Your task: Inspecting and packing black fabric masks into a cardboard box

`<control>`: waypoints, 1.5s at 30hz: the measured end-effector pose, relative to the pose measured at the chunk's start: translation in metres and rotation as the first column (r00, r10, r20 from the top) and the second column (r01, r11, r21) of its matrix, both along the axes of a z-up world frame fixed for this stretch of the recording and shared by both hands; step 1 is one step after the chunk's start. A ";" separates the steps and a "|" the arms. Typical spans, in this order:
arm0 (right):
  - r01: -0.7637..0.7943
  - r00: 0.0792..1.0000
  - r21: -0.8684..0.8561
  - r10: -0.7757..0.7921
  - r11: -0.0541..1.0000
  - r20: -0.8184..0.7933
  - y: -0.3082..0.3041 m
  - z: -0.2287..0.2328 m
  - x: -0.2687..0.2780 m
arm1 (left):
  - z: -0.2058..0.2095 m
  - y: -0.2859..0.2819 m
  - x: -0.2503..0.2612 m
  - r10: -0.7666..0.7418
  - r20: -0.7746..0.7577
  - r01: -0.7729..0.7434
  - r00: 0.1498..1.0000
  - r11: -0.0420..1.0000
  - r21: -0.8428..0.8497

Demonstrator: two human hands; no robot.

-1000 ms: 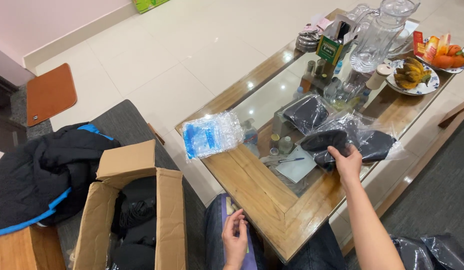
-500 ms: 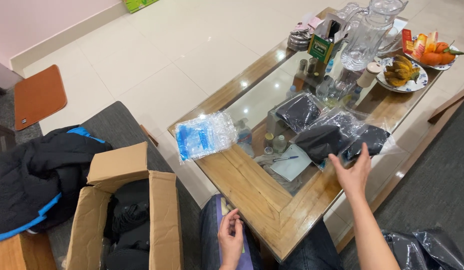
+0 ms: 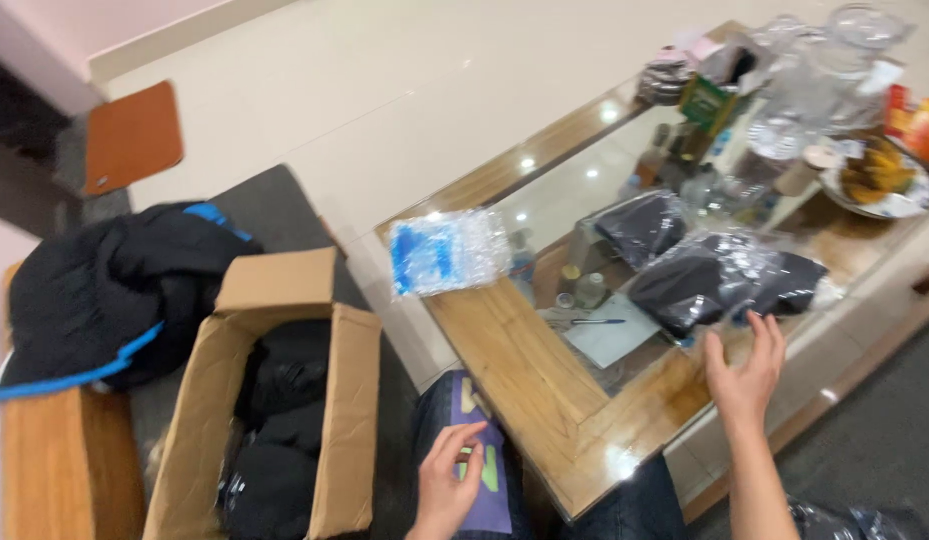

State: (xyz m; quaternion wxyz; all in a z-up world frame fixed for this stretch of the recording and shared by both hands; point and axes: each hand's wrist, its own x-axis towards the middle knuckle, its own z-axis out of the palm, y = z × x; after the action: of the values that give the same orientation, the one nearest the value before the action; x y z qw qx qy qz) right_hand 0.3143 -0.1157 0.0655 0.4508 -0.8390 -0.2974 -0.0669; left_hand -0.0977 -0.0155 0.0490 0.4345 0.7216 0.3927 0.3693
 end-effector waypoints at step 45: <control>-0.401 0.844 0.059 0.394 0.914 -0.364 -0.003 -0.065 -0.216 | 0.041 0.295 -0.148 0.201 -0.874 -0.660 0.442 0.733 -0.165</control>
State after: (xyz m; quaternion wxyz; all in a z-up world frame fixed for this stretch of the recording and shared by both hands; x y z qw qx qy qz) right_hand 0.0985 -0.1189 0.0005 0.4941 -0.7610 -0.3754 0.1894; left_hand -0.2454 0.2795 0.0895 0.2560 0.5408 0.8011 -0.0133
